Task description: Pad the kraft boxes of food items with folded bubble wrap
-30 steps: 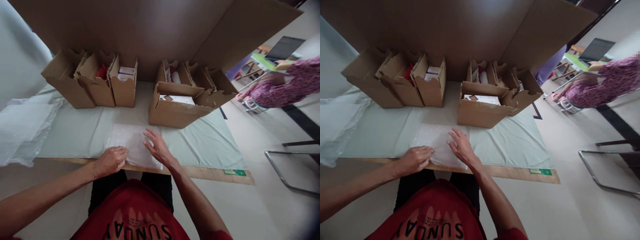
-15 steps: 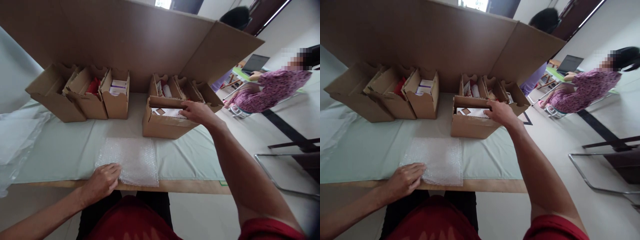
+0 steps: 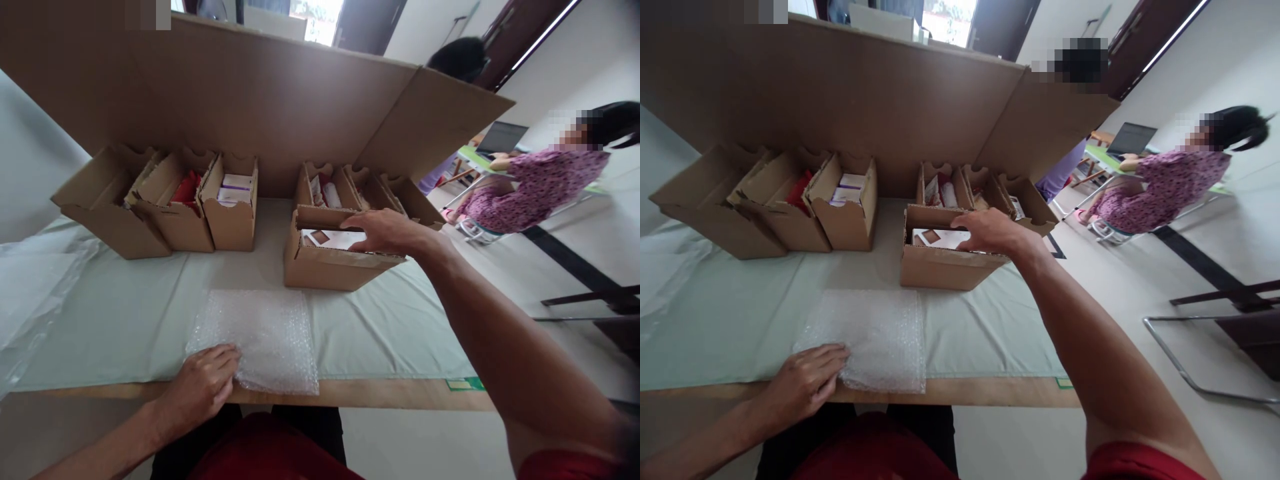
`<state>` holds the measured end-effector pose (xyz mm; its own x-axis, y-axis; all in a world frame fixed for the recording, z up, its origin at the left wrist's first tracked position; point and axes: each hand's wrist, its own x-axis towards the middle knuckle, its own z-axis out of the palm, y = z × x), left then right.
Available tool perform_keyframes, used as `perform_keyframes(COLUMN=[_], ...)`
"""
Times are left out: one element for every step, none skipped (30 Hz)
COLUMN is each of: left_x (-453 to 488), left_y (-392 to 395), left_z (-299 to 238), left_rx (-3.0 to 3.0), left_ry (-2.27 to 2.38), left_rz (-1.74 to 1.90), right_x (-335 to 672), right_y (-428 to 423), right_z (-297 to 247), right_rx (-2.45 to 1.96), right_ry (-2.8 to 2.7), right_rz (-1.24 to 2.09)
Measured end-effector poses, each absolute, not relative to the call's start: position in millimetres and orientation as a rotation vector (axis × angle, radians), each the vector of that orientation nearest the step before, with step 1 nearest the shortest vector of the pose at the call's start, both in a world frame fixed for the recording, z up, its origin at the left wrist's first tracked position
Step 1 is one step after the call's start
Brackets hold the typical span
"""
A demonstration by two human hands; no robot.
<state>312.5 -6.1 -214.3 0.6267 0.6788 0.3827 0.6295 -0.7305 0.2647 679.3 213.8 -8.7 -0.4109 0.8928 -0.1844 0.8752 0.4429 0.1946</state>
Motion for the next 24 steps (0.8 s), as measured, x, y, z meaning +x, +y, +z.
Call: perform_keyframes(left_x=[312.6, 312.7, 312.8, 312.9, 313.1, 313.3, 313.5, 313.8, 314.1, 314.3, 314.6, 314.8, 315.0, 315.1, 315.2, 315.3, 315.3, 315.2, 315.1, 314.9, 314.6, 314.4, 314.2, 314.0], left_y=[-6.1, -6.2, -6.3, -6.4, -6.5, -6.7, -6.8, -6.8, -6.8, -6.7, -6.5, -6.2, -6.0, -5.7, -5.5, -5.4, -5.4, -5.5, -5.7, -5.9, -6.2, -6.4, -6.5, -6.5], left_z=[-214.2, -214.1, -213.9, -213.8, -213.6, -213.4, -213.1, -212.7, -212.2, -211.7, -211.2, -210.6, -210.2, -209.9, -209.8, -209.8, -209.9, -210.2, -210.5, -210.9, -211.2, -211.5, -211.6, -211.7], left_rx=[2.745, 2.752, 2.759, 2.767, 2.771, 2.773, 2.773, 2.773, 2.773, 2.774, 2.776, 2.779, 2.78, 2.781, 2.781, 2.782, 2.782, 2.781, 2.78, 2.779, 2.778, 2.776, 2.775, 2.774], left_ry=[1.105, 1.106, 1.105, 1.103, 1.104, 1.108, 1.112, 1.115, 1.118, 1.118, 1.116, 1.113, 1.112, 1.112, 1.11, 1.11, 1.111, 1.11, 1.108, 1.103, 1.099, 1.097, 1.096, 1.098], left_rz=[0.705, 0.697, 0.692, 0.691, 0.694, 0.699, 0.702, 0.705, 0.704, 0.703, 0.702, 0.703, 0.704, 0.707, 0.71, 0.715, 0.721, 0.725, 0.727, 0.728, 0.724, 0.719, 0.717, 0.716], right_x=[677.3, 674.9, 672.2, 669.5, 667.1, 665.3, 664.4, 664.5, 665.5, 667.3, 669.7, 672.3, 674.8, 677.0, 678.6, 679.5, 679.6, 679.1, 678.1, 676.8, 675.4, 674.1, 673.3, 673.0], right_y=[216.6, 219.6, 222.8, 225.8, 228.4, 230.4, 231.8, 232.6, 232.9, 232.8, 232.4, 231.8, 231.0, 230.1, 229.2, 228.5, 228.0, 227.7, 227.8, 228.2, 228.9, 229.9, 231.1, 232.6], right_z=[-11.7, -15.2, -19.0, -22.7, -25.7, -27.8, -28.6, -28.3, -26.9, -24.8, -22.5, -20.3, -18.7, -17.9, -17.9, -18.7, -19.8, -21.2, -22.3, -23.1, -23.5, -23.7, -23.8, -24.3], right_rx=[1.45, 1.391, 1.356, 1.336, 1.331, 1.337, 1.349, 1.363, 1.377, 1.391, 1.408, 1.426, 1.441, 1.449, 1.45, 1.442, 1.429, 1.419, 1.417, 1.425, 1.442, 1.464, 1.483, 1.498], right_ry=[2.502, 2.536, 2.542, 2.535, 2.523, 2.51, 2.498, 2.485, 2.475, 2.474, 2.476, 2.477, 2.477, 2.472, 2.466, 2.463, 2.468, 2.478, 2.491, 2.499, 2.499, 2.492, 2.481, 2.468], right_rz=[0.023, -0.046, -0.095, -0.118, -0.118, -0.103, -0.084, -0.065, -0.047, -0.031, -0.017, -0.007, -0.002, 0.0, -0.003, -0.012, -0.026, -0.043, -0.059, -0.072, -0.079, -0.081, -0.082, -0.083])
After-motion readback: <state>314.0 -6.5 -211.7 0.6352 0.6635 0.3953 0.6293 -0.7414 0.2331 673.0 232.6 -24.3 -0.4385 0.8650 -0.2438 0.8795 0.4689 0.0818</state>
